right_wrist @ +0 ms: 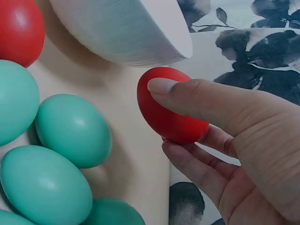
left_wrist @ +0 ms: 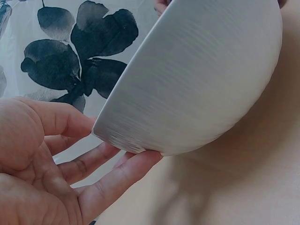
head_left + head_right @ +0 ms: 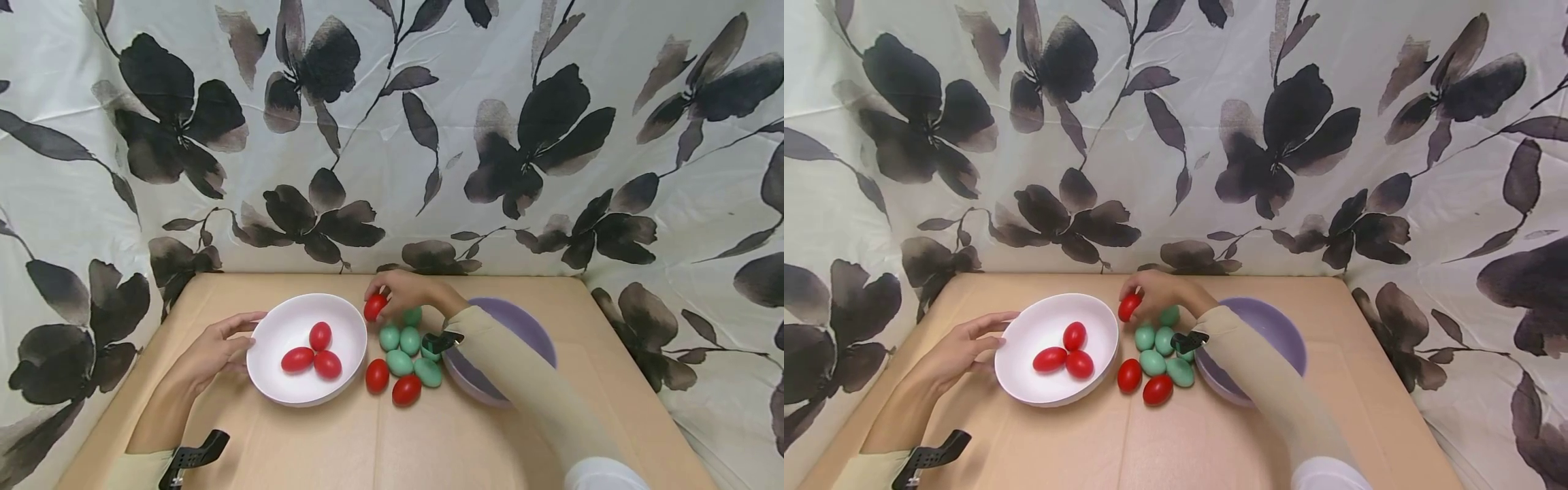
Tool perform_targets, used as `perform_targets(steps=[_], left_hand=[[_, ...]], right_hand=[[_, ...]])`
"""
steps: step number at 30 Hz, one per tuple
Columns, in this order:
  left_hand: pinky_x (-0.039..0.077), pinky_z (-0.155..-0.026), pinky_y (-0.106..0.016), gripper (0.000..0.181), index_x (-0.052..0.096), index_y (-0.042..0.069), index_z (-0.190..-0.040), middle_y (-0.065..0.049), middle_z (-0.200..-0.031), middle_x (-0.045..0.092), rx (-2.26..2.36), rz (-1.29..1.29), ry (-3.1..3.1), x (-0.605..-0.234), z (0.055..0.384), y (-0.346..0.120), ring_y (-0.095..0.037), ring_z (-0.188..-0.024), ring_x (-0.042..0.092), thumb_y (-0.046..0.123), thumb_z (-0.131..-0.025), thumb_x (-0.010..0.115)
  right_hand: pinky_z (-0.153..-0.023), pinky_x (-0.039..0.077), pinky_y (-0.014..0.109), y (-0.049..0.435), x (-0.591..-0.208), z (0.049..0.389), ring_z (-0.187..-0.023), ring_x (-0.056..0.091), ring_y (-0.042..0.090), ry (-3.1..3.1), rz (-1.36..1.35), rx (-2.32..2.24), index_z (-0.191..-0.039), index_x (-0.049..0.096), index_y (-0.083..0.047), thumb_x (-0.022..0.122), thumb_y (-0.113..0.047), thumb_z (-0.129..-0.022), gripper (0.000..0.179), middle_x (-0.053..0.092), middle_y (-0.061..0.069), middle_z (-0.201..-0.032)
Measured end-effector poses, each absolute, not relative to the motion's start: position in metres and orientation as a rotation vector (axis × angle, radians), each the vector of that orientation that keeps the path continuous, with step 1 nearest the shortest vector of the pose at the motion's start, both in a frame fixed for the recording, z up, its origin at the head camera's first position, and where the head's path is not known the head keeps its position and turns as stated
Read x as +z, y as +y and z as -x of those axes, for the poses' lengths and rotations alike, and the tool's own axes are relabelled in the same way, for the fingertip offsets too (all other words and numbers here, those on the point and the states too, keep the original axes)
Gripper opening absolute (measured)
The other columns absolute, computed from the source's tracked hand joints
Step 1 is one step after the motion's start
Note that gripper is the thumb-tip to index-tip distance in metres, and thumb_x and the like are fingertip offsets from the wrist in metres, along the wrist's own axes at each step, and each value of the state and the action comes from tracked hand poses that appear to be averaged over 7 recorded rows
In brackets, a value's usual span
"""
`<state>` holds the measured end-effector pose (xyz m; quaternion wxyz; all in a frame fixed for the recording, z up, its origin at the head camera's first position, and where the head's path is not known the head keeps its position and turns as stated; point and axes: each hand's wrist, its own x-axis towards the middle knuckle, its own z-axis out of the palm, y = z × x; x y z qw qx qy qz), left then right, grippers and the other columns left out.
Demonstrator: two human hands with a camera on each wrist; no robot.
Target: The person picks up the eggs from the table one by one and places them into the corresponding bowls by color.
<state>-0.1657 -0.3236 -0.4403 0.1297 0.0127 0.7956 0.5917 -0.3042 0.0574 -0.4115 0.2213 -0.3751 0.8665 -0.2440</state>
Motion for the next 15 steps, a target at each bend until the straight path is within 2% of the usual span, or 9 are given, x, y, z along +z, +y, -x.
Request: perform_targets(steps=[8, 15], left_hand=[[0.062, -0.076, -0.05, 0.055, 0.042, 0.003, -0.152, -0.03, -0.144, 0.044, 1.728, -0.014, 2.308, -0.44, 0.166, -0.322, -0.032, -0.111, 0.063, 0.004, -0.099, 0.059], [0.062, -0.076, -0.049, 0.056, 0.042, 0.004, -0.152, -0.03, -0.144, 0.044, 1.73, -0.005, 2.309, -0.44, 0.166, -0.319, -0.033, -0.112, 0.063, 0.005, -0.099, 0.06]], right_hand=[[-0.089, 0.057, 0.026, 0.066, -0.402, 0.304, -0.111, 0.063, 0.024, 2.369, 1.057, -0.747, -0.119, 0.069, -0.017, 0.083, -0.018, -0.083, 0.038, 0.066, -0.001, -0.115], [-0.09, 0.057, 0.025, 0.069, -0.397, 0.301, -0.109, 0.062, 0.016, 2.334, 1.087, -0.8, -0.119, 0.069, -0.018, 0.083, -0.018, -0.084, 0.037, 0.065, -0.005, -0.114]])
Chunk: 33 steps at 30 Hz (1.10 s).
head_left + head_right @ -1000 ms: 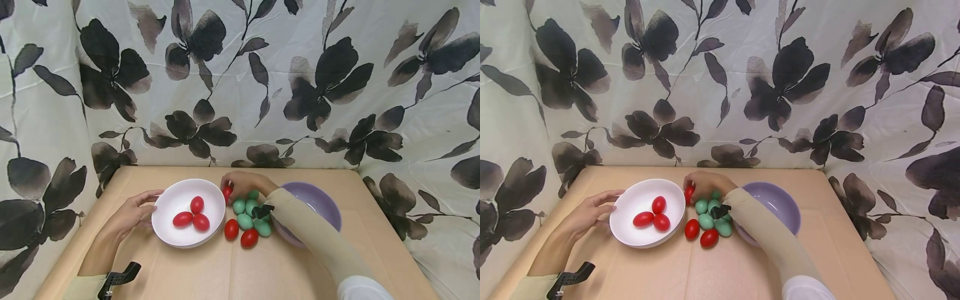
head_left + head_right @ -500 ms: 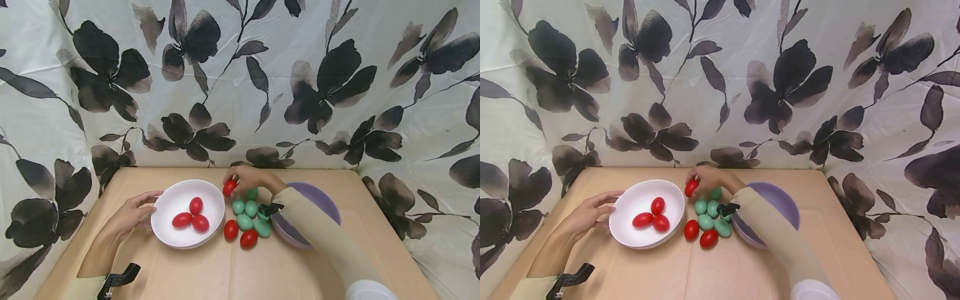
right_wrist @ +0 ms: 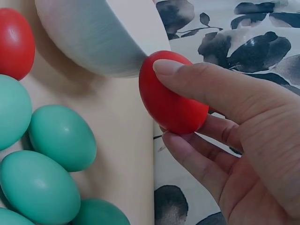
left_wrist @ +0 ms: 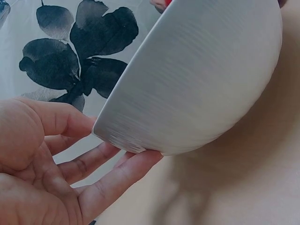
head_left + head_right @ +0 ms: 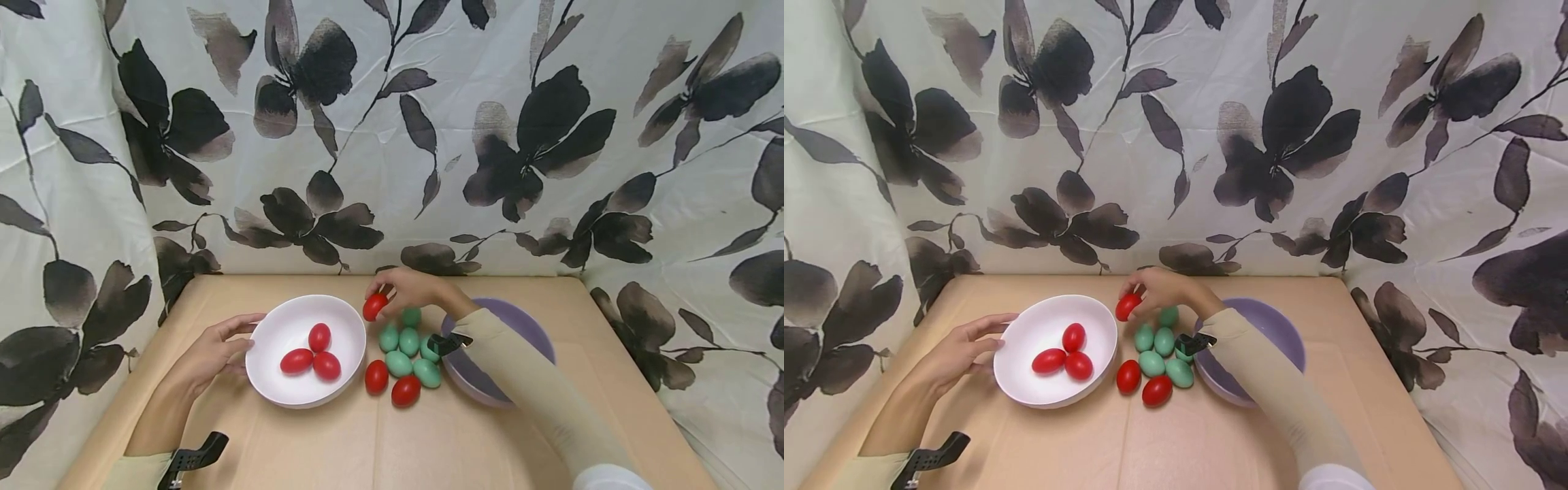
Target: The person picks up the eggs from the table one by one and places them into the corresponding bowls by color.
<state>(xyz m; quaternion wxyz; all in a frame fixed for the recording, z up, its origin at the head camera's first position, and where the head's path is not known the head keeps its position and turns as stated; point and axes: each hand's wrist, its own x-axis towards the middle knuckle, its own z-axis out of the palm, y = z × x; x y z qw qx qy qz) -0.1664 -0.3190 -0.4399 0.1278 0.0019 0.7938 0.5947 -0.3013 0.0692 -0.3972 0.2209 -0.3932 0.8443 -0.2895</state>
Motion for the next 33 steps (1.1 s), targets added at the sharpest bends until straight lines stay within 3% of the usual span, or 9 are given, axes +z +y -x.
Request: perform_targets(steps=[18, 33], left_hand=[[0.062, -0.076, -0.05, 0.055, 0.043, 0.002, -0.151, -0.03, -0.141, 0.045, 1.748, -0.074, 2.322, -0.446, 0.168, -0.326, -0.031, -0.11, 0.063, 0.005, -0.099, 0.06], [0.062, -0.077, -0.048, 0.055, 0.043, 0.003, -0.151, -0.029, -0.141, 0.046, 1.684, -0.121, 2.303, -0.437, 0.162, -0.344, -0.032, -0.112, 0.061, 0.007, -0.099, 0.061]], right_hand=[[-0.092, 0.058, 0.027, 0.071, -0.39, 0.288, -0.11, 0.062, 0.017, 2.262, 1.118, -0.901, -0.119, 0.068, -0.019, 0.083, -0.02, -0.085, 0.038, 0.065, -0.005, -0.116], [-0.089, 0.058, 0.025, 0.049, -0.379, 0.251, -0.108, 0.062, 0.013, 2.291, 1.141, -0.902, -0.118, 0.07, -0.025, 0.084, -0.023, -0.084, 0.036, 0.065, -0.01, -0.116]])
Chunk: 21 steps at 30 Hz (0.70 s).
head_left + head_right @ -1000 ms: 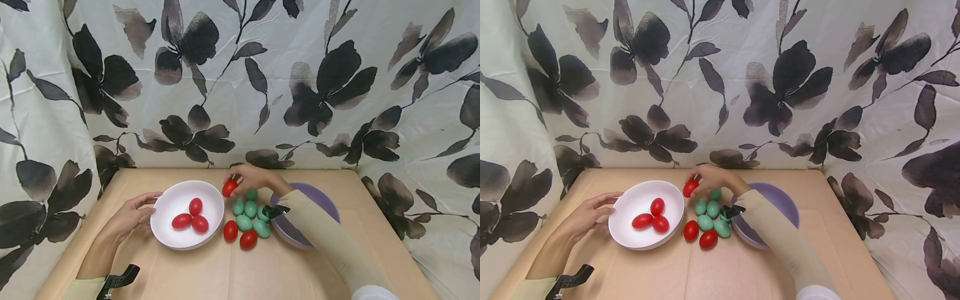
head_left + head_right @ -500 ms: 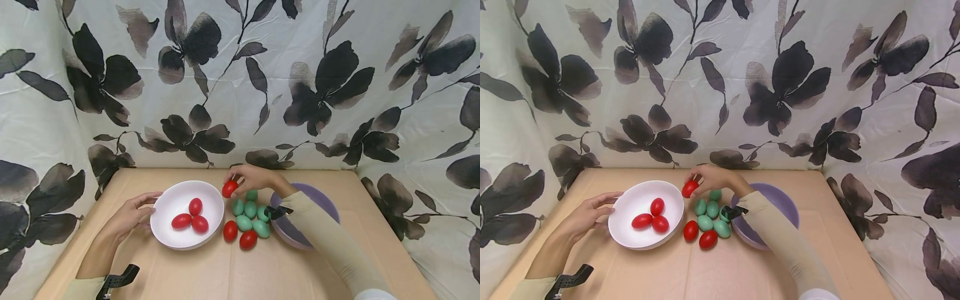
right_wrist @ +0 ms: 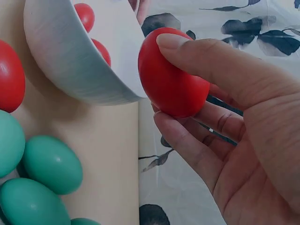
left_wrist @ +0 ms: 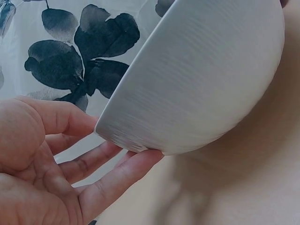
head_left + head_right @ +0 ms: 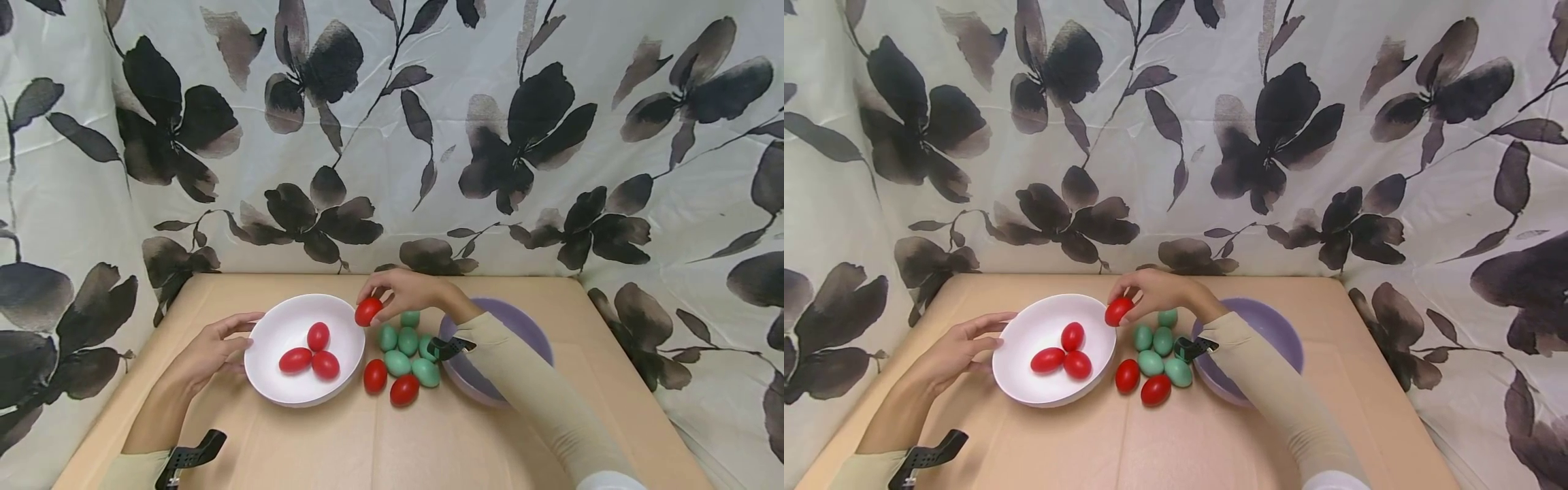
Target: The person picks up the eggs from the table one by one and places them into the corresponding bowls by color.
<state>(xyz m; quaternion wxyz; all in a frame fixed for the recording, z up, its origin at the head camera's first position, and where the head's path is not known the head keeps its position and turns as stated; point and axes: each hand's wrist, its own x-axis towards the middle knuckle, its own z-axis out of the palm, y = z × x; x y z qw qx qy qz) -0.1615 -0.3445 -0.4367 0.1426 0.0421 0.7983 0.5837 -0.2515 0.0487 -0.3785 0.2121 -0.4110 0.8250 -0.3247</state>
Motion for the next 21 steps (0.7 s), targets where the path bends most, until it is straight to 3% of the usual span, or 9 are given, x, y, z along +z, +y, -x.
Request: perform_targets(steps=[21], left_hand=[[0.062, -0.075, -0.05, 0.055, 0.044, 0.003, -0.151, -0.029, -0.14, 0.047, 1.679, -0.128, 2.29, -0.436, 0.158, -0.349, -0.027, -0.11, 0.063, 0.004, -0.098, 0.058]], right_hand=[[-0.089, 0.058, 0.025, 0.025, -0.374, 0.238, -0.111, 0.061, 0.013, 2.204, 1.176, -0.901, -0.12, 0.069, -0.024, 0.084, -0.025, -0.084, 0.039, 0.063, -0.008, -0.121]])
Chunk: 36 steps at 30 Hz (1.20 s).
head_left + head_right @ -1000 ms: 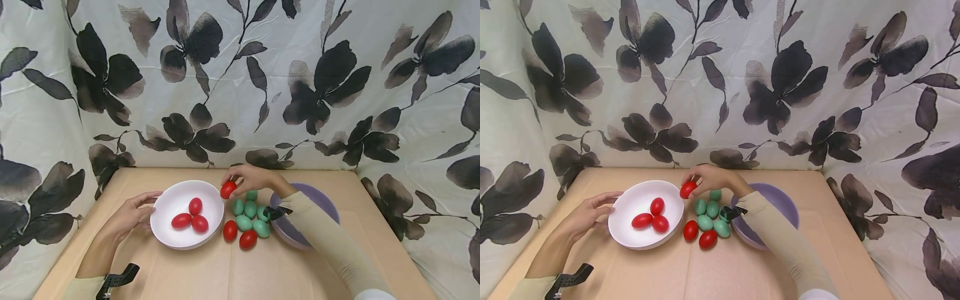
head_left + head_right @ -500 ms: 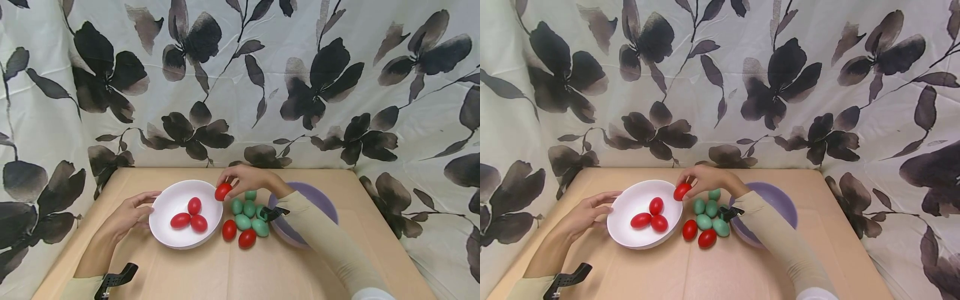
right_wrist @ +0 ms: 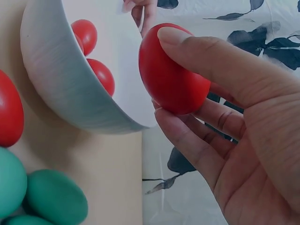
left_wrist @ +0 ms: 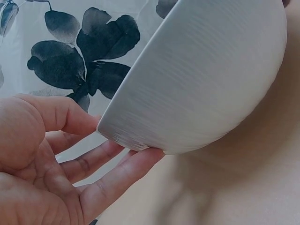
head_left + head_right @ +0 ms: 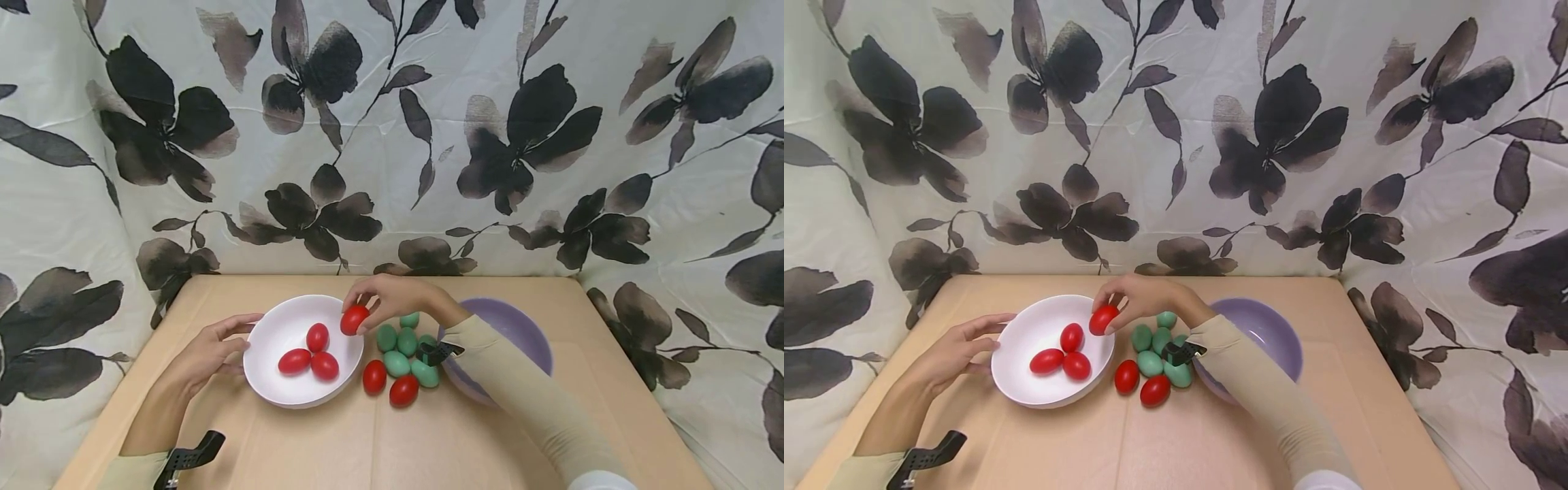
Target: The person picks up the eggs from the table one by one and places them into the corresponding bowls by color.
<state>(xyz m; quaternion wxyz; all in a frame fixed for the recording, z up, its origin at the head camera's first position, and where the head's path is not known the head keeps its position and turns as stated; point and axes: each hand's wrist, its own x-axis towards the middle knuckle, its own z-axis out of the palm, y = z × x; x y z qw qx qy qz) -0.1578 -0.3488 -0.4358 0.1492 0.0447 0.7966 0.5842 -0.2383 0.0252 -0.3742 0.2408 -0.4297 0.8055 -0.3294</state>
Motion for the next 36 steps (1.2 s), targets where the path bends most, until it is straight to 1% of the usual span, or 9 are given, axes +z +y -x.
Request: perform_targets(steps=[5, 15, 21, 25, 31, 36], left_hand=[[0.062, -0.076, -0.05, 0.056, 0.043, 0.003, -0.151, -0.029, -0.141, 0.046, 1.687, -0.119, 2.29, -0.437, 0.16, -0.347, -0.026, -0.109, 0.062, 0.004, -0.098, 0.059], [0.062, -0.076, -0.051, 0.056, 0.042, 0.002, -0.152, -0.03, -0.14, 0.046, 1.698, -0.158, 2.272, -0.438, 0.177, -0.35, -0.025, -0.107, 0.064, 0.003, -0.098, 0.058], [0.062, -0.075, -0.052, 0.056, 0.042, 0.001, -0.152, -0.03, -0.138, 0.047, 1.699, -0.19, 2.261, -0.439, 0.189, -0.354, -0.024, -0.105, 0.065, 0.003, -0.098, 0.059], [0.062, -0.074, -0.052, 0.056, 0.043, 0.002, -0.151, -0.03, -0.138, 0.047, 1.696, -0.193, 2.256, -0.438, 0.188, -0.357, -0.025, -0.105, 0.065, 0.003, -0.098, 0.058], [0.062, -0.074, -0.051, 0.055, 0.043, 0.001, -0.151, -0.03, -0.137, 0.048, 1.689, -0.214, 2.257, -0.438, 0.187, -0.362, -0.024, -0.105, 0.064, 0.002, -0.098, 0.059], [0.062, -0.074, -0.051, 0.056, 0.043, 0.001, -0.151, -0.03, -0.138, 0.047, 1.682, -0.232, 2.255, -0.437, 0.185, -0.367, -0.023, -0.105, 0.064, 0.002, -0.098, 0.059]], right_hand=[[-0.09, 0.057, 0.023, 0.021, -0.376, 0.243, -0.113, 0.06, 0.012, 2.163, 1.192, -0.902, -0.121, 0.069, -0.024, 0.084, -0.022, -0.084, 0.04, 0.062, -0.008, -0.123], [-0.09, 0.058, 0.023, 0.006, -0.381, 0.254, -0.11, 0.062, 0.011, 2.142, 1.237, -0.905, -0.125, 0.07, -0.015, 0.085, -0.023, -0.084, 0.045, 0.063, -0.007, -0.12], [-0.088, 0.058, 0.021, -0.004, -0.384, 0.258, -0.107, 0.062, 0.008, 2.179, 1.23, -0.875, -0.124, 0.071, -0.018, 0.086, -0.024, -0.083, 0.044, 0.065, -0.009, -0.118], [-0.088, 0.057, 0.021, -0.011, -0.386, 0.252, -0.108, 0.062, 0.008, 2.188, 1.211, -0.877, -0.122, 0.071, -0.021, 0.085, -0.02, -0.083, 0.042, 0.065, -0.009, -0.118], [-0.09, 0.058, 0.026, -0.02, -0.389, 0.245, -0.108, 0.062, 0.007, 2.192, 1.208, -0.879, -0.121, 0.07, -0.02, 0.085, -0.016, -0.083, 0.041, 0.065, -0.008, -0.118], [-0.088, 0.058, 0.022, -0.026, -0.39, 0.24, -0.108, 0.062, 0.009, 2.183, 1.22, -0.892, -0.121, 0.071, -0.018, 0.085, -0.014, -0.082, 0.041, 0.065, -0.008, -0.119]])
